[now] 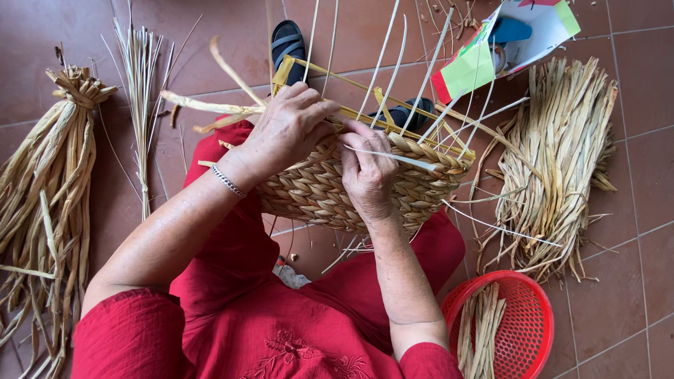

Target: The person weaves a basket by hand, interlacing dried palm leaves through a yellow plastic frame. They repeatedly pull strands through the weave, tighten them, and adjust the basket's shape while sitting on the floor.

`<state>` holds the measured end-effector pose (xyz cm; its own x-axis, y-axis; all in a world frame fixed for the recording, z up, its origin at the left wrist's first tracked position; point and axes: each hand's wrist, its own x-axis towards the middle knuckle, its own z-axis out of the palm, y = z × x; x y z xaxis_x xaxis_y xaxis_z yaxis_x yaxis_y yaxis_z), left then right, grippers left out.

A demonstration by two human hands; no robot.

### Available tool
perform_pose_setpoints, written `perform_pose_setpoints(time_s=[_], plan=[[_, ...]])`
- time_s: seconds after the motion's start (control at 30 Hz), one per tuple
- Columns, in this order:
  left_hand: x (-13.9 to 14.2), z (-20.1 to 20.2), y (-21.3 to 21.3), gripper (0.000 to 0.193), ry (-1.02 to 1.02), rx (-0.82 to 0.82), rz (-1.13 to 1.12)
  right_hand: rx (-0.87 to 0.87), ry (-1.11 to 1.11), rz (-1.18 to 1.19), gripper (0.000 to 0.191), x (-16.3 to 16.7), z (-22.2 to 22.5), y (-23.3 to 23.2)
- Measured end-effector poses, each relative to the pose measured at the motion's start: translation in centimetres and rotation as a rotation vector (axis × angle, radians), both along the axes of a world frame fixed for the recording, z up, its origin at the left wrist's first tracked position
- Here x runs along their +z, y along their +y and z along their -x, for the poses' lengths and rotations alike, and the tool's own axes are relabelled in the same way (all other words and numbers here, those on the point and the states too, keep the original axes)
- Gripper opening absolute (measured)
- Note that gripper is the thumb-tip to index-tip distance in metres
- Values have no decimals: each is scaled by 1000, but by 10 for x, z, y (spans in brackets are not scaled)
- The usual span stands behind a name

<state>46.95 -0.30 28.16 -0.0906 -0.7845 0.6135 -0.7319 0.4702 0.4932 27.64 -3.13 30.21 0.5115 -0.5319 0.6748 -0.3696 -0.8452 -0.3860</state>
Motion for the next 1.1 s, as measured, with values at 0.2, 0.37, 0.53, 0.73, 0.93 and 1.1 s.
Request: perform_pose_setpoints(time_s=[0.2, 0.37, 0.53, 0.73, 0.93, 1.1], plan=[[-11, 10, -3, 18, -172, 134, 24, -1, 18, -83, 12, -3, -1, -12], [-2, 13, 0, 16, -182, 171, 43, -54, 32, -178, 15, -2, -12, -33], [13, 8, 41, 38, -204, 157, 159, -95, 26, -180, 27, -1, -20, -38], [-3, 5, 70, 40, -268, 260, -95, -68, 95, 137, 24, -18, -33, -34], [0, -15, 89, 24, -88, 184, -359, 109, 48, -45, 19, -11, -29, -36], [33, -32, 96, 18, -260, 325, -166, 215, 165, -324, 23, 22, -7, -31]])
